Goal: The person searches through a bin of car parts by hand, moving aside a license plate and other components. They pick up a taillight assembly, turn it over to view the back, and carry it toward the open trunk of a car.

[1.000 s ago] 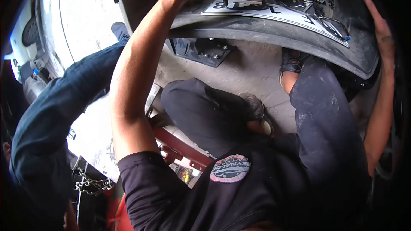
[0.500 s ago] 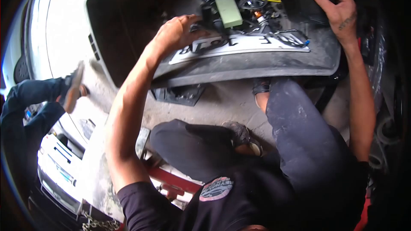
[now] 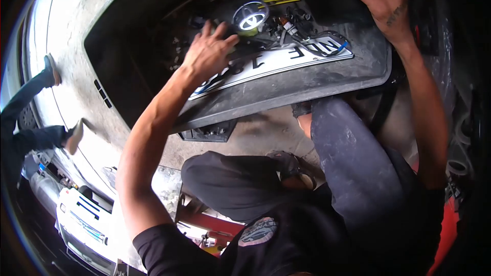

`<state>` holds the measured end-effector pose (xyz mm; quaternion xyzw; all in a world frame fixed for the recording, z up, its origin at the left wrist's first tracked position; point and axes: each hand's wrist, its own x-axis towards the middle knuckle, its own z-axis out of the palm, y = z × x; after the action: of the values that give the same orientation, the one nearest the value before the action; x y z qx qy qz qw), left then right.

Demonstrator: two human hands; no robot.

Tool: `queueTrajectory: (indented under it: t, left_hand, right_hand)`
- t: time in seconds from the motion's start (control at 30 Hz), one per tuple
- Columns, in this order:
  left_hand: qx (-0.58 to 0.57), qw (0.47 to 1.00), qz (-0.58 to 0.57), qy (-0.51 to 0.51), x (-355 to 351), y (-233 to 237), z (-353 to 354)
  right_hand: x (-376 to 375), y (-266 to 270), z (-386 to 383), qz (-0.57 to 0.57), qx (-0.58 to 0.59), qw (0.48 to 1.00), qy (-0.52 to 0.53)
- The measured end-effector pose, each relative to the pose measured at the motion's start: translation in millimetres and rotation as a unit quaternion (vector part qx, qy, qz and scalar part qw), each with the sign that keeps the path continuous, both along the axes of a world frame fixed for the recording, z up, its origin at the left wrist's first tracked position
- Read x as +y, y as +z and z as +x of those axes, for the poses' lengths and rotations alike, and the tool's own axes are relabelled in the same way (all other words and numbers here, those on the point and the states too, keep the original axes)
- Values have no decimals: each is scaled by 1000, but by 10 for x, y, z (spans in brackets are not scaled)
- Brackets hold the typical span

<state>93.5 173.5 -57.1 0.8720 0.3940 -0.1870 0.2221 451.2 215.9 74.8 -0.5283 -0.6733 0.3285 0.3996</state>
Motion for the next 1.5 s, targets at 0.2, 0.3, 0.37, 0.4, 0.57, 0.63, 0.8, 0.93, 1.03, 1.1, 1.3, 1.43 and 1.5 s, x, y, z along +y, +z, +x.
queueTrajectory:
  t: [0.2,0.3,0.37,0.4,0.57,0.63,0.8,0.93,1.03,1.1,1.3,1.43,1.5]
  left_hand:
    - [-38,998,31,31,-106,139,-432]
    - [-50,996,69,26,-45,99,-204]
    - [-94,990,99,17,5,39,25]
    - [-113,989,90,27,41,16,170]
    - [-106,983,151,-24,49,-308,526]
    - [-126,985,119,-17,63,-265,463]
    - [-181,977,113,-30,31,-24,118]
    - [-196,969,127,-84,-59,191,-78]
    - [-206,966,133,-88,-143,247,-192]
    - [-205,965,138,-87,-179,266,-257]
    - [-100,988,65,-98,-247,291,-308]
    - [-71,994,-52,-62,-199,331,-279]
    - [-91,992,-65,-50,-191,309,-296]
  right_hand:
    - [23,-67,39,-1,-15,1000,1]
    - [16,-23,-5,6,3,1000,7]
    - [8,13,-27,14,-33,999,-1]
    - [5,-8,-16,13,-33,999,-1]
    - [17,-88,24,0,9,1000,12]
    - [6,-130,-14,4,28,1000,1]
    - [24,-204,57,46,27,999,1]
    - [7,-109,54,3,-3,1000,8]
    - [15,-101,35,4,9,1000,13]
    - [12,-128,31,2,14,1000,16]
    - [-51,-33,-87,-14,-19,1000,-15]
    - [-4,-121,-6,-21,25,999,0]
    - [9,-40,-10,-31,16,999,7]
